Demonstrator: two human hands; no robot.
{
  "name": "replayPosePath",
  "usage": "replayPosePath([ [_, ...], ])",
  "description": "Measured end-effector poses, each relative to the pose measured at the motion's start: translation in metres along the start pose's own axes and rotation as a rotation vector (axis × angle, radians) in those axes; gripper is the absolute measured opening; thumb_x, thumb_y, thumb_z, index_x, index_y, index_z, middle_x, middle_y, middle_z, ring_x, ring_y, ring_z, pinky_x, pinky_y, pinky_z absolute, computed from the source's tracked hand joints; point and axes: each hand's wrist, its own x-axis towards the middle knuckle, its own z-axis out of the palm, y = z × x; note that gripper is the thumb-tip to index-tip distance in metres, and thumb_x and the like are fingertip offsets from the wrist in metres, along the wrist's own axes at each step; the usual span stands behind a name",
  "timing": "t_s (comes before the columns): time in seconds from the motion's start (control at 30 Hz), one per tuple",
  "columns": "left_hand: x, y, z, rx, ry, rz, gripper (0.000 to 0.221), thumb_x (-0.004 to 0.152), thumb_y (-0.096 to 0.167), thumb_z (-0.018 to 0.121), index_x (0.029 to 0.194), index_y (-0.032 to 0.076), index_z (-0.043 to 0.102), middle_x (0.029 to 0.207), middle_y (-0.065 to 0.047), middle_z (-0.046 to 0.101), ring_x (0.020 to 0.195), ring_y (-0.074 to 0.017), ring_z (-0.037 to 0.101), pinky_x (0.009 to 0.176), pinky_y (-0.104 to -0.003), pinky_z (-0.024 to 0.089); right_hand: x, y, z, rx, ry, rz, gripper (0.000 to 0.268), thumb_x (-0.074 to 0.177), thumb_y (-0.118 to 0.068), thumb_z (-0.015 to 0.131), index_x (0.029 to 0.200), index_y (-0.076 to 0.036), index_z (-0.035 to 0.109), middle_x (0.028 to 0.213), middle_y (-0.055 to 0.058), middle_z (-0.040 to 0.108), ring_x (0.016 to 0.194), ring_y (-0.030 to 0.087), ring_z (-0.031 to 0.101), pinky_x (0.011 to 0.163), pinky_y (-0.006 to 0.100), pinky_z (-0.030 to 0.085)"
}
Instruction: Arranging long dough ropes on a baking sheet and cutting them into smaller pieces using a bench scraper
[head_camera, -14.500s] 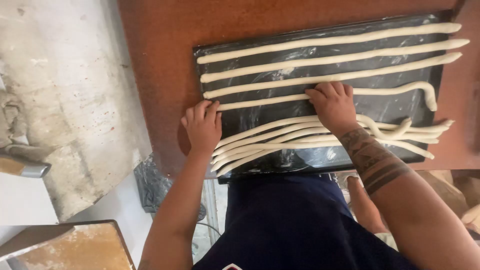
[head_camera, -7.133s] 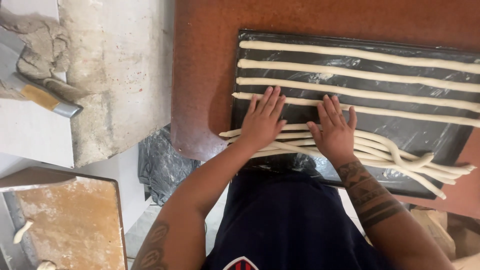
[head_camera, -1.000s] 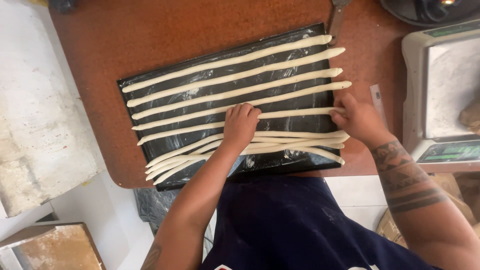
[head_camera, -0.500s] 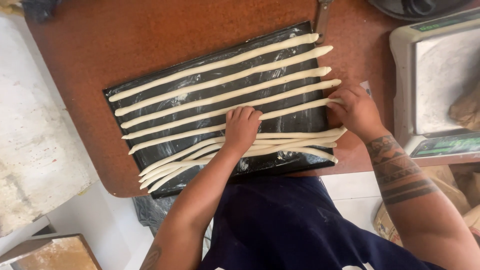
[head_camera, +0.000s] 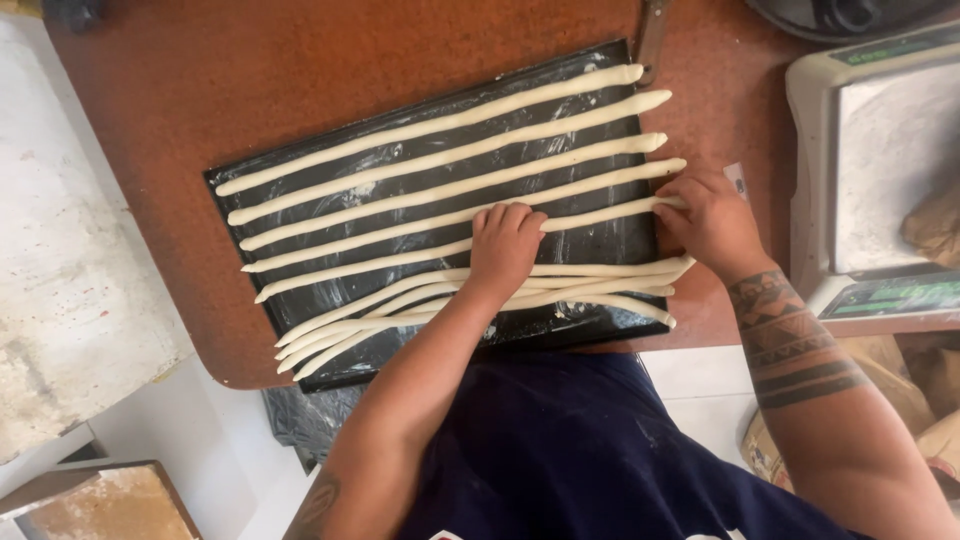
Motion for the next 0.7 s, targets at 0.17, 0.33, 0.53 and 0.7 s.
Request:
replayPosePath([
  [0.17, 0.002, 0.01, 0.01, 0.001, 0.039, -0.002, 0.033, 0.085, 0.022, 0.079, 0.116, 0.02, 0.068, 0.101, -0.001, 0.054, 0.1, -0.0257, 0.057, 0.091, -0.047, 0.044, -0.003, 0.0, 0.01, -0.066, 0.045, 0.004, 0.028, 0.09, -0.04, 0.084, 0.114, -0.031, 0.074, 0.112, -0.003, 0.068, 0.109, 0.02, 0.069, 0.09, 0.034, 0.06],
  [0.33, 0.02, 0.033, 0.016, -0.015, 0.079, 0.018, 0.037, 0.086, 0.021, 0.078, 0.121, 0.019, 0.065, 0.103, -0.003, 0.054, 0.101, -0.0264, 0.057, 0.092, -0.047, 0.044, -0.002, -0.017, 0.001, -0.174, 0.142, -0.057, 0.028, 0.088, -0.04, 0.085, 0.112, -0.032, 0.074, 0.115, -0.004, 0.065, 0.108, 0.021, 0.066, 0.088, 0.035, 0.055],
  [0.53, 0.028, 0.037, 0.034, -0.046, 0.149, 0.062, 0.02, 0.088, 0.02, 0.074, 0.104, 0.014, 0.065, 0.094, -0.005, 0.053, 0.093, -0.0265, 0.057, 0.087, -0.044, 0.044, 0.0, -0.034, -0.002, -0.219, 0.154, -0.121, 0.038, 0.078, -0.032, 0.089, 0.114, -0.034, 0.076, 0.127, 0.001, 0.059, 0.112, 0.029, 0.061, 0.089, 0.042, 0.052],
  [0.7, 0.028, 0.037, 0.033, -0.003, 0.132, 0.034, 0.023, 0.089, 0.02, 0.075, 0.109, 0.016, 0.063, 0.097, -0.004, 0.052, 0.095, -0.0264, 0.056, 0.088, -0.045, 0.043, -0.004, -0.028, 0.002, -0.255, 0.196, -0.126, 0.033, 0.085, -0.036, 0.087, 0.116, -0.037, 0.075, 0.121, 0.0, 0.058, 0.108, 0.026, 0.062, 0.091, 0.039, 0.048],
])
